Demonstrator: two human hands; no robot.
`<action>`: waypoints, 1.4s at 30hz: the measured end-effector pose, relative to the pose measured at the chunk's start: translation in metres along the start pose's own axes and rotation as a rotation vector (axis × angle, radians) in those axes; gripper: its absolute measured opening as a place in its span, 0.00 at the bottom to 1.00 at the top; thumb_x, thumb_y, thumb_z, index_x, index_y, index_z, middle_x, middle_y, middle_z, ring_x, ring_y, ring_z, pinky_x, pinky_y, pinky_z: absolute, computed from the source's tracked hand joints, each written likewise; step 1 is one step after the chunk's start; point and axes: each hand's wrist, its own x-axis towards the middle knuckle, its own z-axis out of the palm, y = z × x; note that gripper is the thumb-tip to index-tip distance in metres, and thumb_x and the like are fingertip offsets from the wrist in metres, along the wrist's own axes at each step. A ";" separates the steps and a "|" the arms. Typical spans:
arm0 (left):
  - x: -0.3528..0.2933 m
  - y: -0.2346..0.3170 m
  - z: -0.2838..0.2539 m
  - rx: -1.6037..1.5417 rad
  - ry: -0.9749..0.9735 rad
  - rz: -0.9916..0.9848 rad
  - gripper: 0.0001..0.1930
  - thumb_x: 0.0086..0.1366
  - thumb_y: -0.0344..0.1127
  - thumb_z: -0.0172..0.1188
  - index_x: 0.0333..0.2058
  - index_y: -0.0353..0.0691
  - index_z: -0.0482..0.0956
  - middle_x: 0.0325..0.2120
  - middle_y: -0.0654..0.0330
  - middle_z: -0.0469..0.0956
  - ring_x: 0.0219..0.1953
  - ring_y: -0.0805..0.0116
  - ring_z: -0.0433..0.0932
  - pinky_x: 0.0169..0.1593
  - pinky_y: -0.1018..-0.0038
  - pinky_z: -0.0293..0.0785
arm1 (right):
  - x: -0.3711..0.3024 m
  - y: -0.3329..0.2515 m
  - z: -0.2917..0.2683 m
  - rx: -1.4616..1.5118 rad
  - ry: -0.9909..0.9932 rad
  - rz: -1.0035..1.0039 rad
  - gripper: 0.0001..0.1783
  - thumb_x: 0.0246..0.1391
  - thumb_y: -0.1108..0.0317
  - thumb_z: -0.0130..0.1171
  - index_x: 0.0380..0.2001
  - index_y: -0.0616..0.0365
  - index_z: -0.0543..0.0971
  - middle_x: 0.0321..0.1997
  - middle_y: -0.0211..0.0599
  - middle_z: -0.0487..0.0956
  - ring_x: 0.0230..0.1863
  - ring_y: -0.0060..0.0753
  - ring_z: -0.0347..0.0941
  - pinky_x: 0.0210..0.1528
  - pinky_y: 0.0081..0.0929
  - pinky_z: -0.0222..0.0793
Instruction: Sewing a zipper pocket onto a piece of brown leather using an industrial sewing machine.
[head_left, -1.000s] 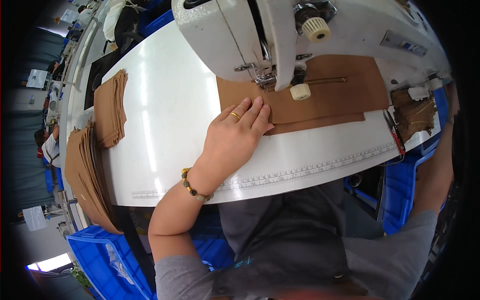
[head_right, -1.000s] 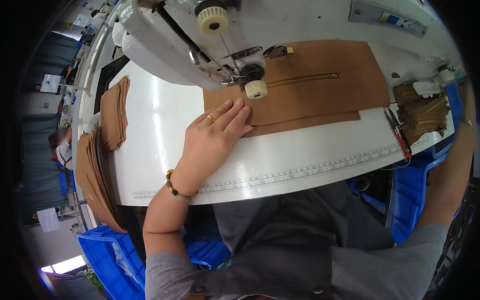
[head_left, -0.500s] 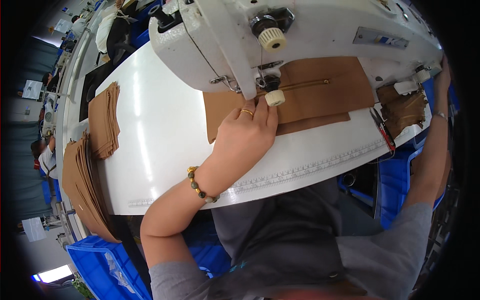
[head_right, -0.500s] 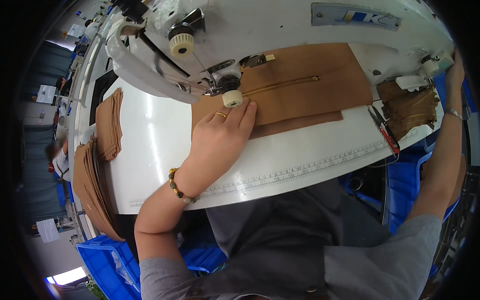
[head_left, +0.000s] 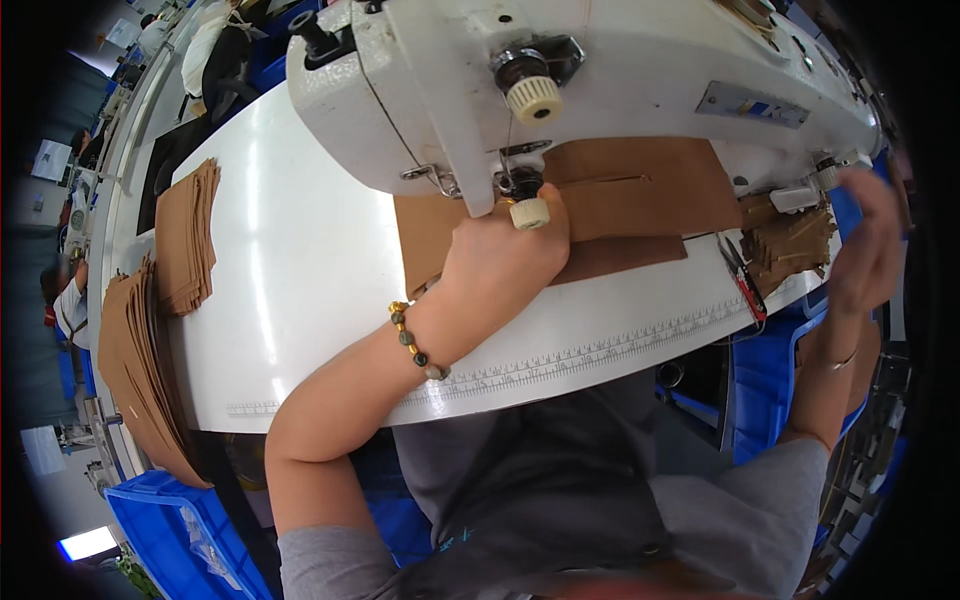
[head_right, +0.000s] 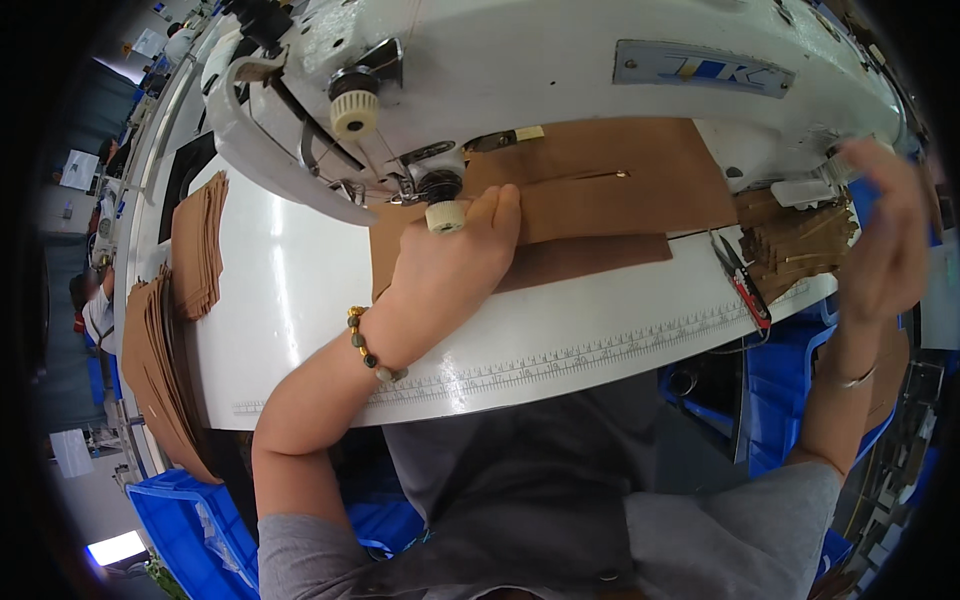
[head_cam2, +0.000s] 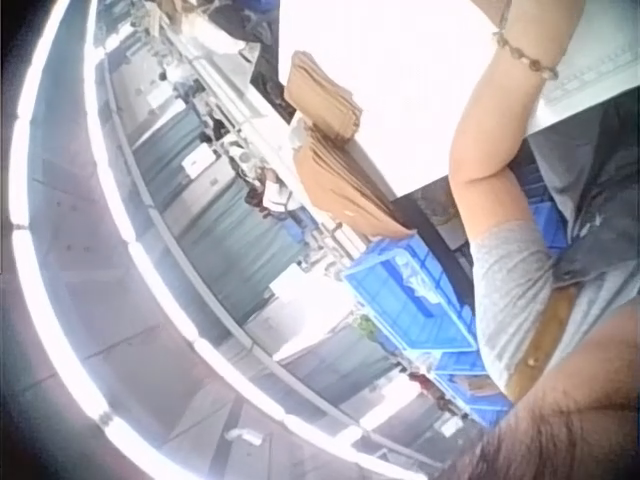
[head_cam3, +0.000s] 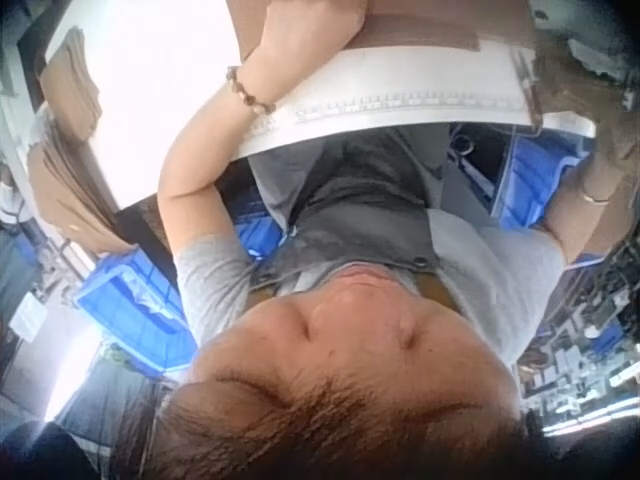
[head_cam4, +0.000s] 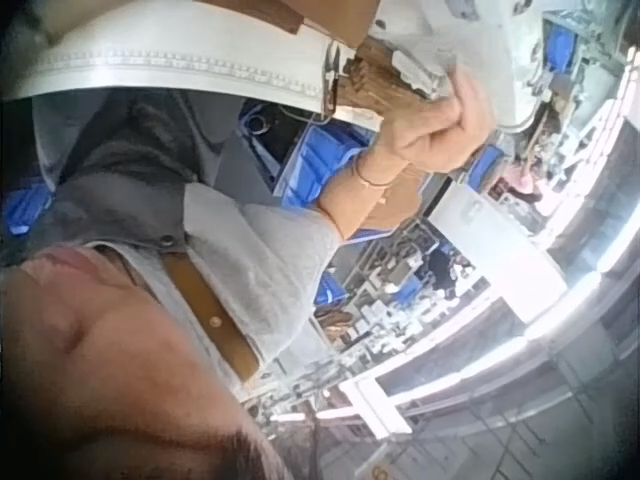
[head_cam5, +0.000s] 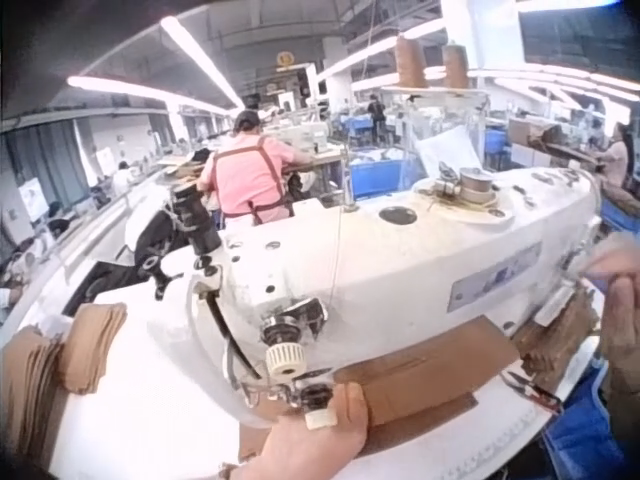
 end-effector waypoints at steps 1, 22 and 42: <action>0.003 0.004 -0.004 -0.060 0.001 0.009 0.20 0.60 0.28 0.60 0.52 0.33 0.81 0.46 0.58 0.85 0.39 0.71 0.87 0.28 0.76 0.81 | -0.007 -0.057 0.020 0.110 -0.274 -0.111 0.14 0.72 0.65 0.54 0.46 0.63 0.83 0.50 0.46 0.85 0.50 0.46 0.83 0.56 0.41 0.78; -0.069 -0.022 -0.011 -0.290 -0.002 0.032 0.24 0.62 0.28 0.58 0.58 0.30 0.80 0.59 0.46 0.80 0.58 0.50 0.83 0.60 0.60 0.80 | 0.025 -0.064 0.081 -0.339 -1.063 0.057 0.11 0.60 0.69 0.63 0.43 0.62 0.84 0.46 0.47 0.85 0.50 0.49 0.80 0.51 0.41 0.75; -0.042 -0.082 -0.027 -0.739 -0.352 -0.161 0.13 0.64 0.26 0.62 0.46 0.39 0.88 0.35 0.50 0.86 0.40 0.49 0.84 0.46 0.61 0.81 | 0.037 -0.167 0.179 0.429 -0.944 0.108 0.17 0.58 0.66 0.66 0.46 0.65 0.80 0.46 0.52 0.78 0.49 0.57 0.75 0.52 0.49 0.72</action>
